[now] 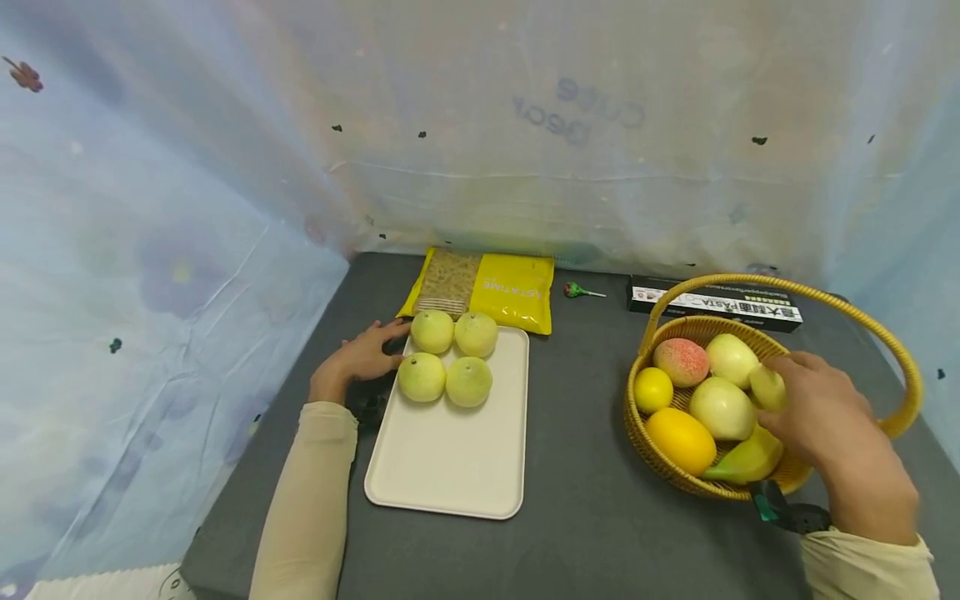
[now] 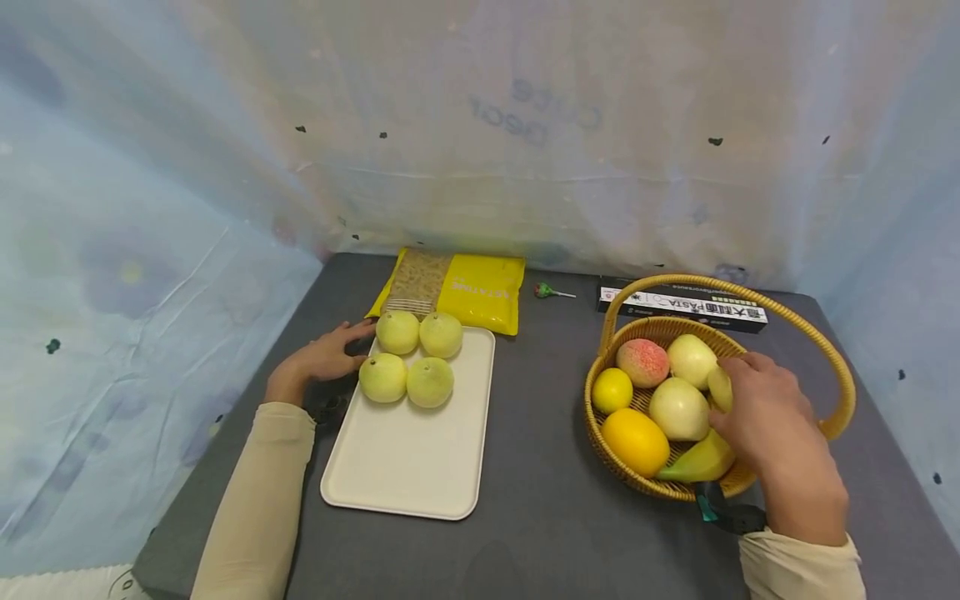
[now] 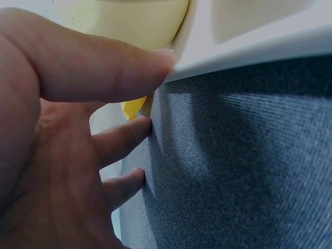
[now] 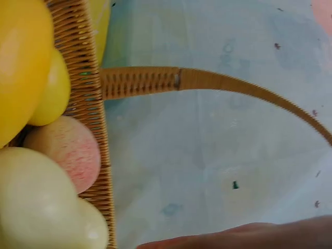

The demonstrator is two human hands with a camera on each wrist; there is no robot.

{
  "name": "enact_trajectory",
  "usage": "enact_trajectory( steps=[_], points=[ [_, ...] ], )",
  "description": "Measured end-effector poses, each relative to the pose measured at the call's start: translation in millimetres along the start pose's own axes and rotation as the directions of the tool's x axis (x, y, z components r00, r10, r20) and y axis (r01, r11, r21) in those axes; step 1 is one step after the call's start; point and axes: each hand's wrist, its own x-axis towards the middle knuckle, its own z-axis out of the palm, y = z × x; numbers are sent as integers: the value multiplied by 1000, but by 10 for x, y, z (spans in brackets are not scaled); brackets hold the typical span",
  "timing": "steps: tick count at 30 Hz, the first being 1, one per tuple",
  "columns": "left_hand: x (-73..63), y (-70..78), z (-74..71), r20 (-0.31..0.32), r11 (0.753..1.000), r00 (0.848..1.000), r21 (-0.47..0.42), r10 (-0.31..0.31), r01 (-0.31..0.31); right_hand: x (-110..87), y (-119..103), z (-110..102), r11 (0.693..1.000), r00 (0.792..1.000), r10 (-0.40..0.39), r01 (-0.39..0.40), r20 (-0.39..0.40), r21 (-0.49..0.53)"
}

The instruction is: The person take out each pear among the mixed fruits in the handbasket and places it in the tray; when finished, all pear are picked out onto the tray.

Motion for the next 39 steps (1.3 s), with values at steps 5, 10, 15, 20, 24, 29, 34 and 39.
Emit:
enact_trajectory(
  steps=[5, 10, 15, 20, 24, 29, 34, 39],
  points=[
    [15, -2, 5, -14, 1000, 1000, -5, 10, -11, 36, 43, 79, 1000, 999, 11, -10, -53, 9],
    [27, 4, 5, -19, 1000, 1000, -8, 21, -21, 49, 42, 112, 997, 995, 68, -65, -74, 38],
    [30, 20, -2, -23, 1000, 1000, -14, 20, -20, 31, -5, 104, 988, 987, 112, -99, -114, 118],
    [18, 16, -7, -12, 1000, 1000, -12, 7, -7, -26, -73, 141, 990, 982, 31, -5, -185, 141],
    [8, 2, -15, -6, 1000, 1000, -9, -6, 6, -36, -161, 202, 984, 973, -66, 100, -222, 147],
    [5, -13, -10, -6, 1000, 1000, -5, -11, 11, 1, -297, 283, 961, 974, -100, 147, -203, 232],
    [14, -18, 26, -1, 1000, 1000, -1, -19, 19, 45, -377, 407, 948, 976, -122, 169, -183, 269],
    [12, -10, 18, -7, 1000, 1000, -2, -17, 17, 58, -388, 461, 940, 965, -137, 198, -226, 276]
  ],
)
